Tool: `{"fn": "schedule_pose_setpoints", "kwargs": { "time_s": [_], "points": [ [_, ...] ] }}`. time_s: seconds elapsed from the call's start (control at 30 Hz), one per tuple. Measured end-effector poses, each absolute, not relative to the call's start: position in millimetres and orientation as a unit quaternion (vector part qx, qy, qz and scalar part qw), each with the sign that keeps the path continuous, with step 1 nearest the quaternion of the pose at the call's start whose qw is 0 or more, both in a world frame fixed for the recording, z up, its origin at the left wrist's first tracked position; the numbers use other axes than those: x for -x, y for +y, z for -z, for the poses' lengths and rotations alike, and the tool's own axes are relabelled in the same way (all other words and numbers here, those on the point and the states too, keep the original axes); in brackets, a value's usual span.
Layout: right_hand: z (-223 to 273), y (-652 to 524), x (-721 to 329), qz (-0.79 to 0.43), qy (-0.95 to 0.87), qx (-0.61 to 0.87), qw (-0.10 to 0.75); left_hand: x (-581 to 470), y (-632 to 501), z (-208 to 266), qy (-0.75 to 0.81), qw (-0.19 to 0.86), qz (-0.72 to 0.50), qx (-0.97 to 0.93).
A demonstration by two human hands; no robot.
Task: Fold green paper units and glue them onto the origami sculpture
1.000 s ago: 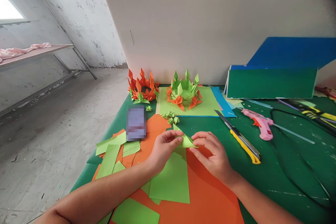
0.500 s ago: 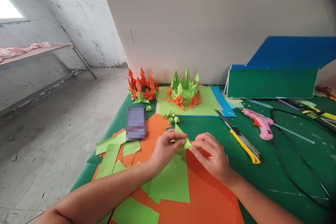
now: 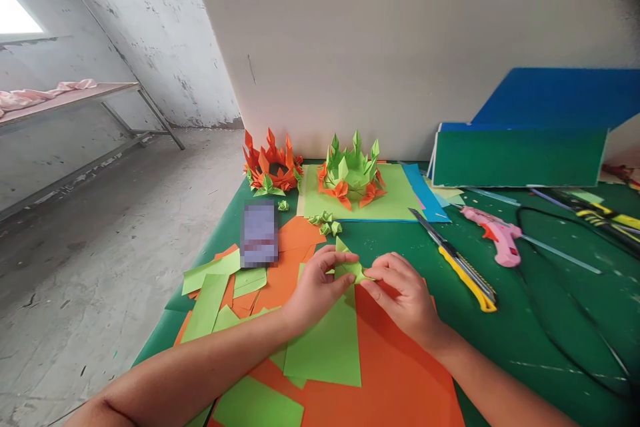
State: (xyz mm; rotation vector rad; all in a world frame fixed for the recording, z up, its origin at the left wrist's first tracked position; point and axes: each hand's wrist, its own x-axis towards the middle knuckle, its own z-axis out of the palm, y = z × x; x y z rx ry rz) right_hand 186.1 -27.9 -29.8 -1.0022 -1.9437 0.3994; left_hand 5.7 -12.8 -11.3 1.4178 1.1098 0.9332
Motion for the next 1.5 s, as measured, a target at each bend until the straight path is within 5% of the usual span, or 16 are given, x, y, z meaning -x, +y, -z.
{"fn": "schedule_pose_setpoints", "kwargs": {
  "time_s": [1.23,1.5],
  "points": [
    [25.1,-28.8,-183.0,-0.228,-0.791,0.419,0.383,-6.3,-15.1,17.4,0.452,0.565,-0.379,-0.577],
    [28.8,-27.6,-186.0,-0.23,-0.756,0.438,0.428,-4.6,-12.7,12.2,0.447,0.581,-0.423,-0.533]
  ]
}}
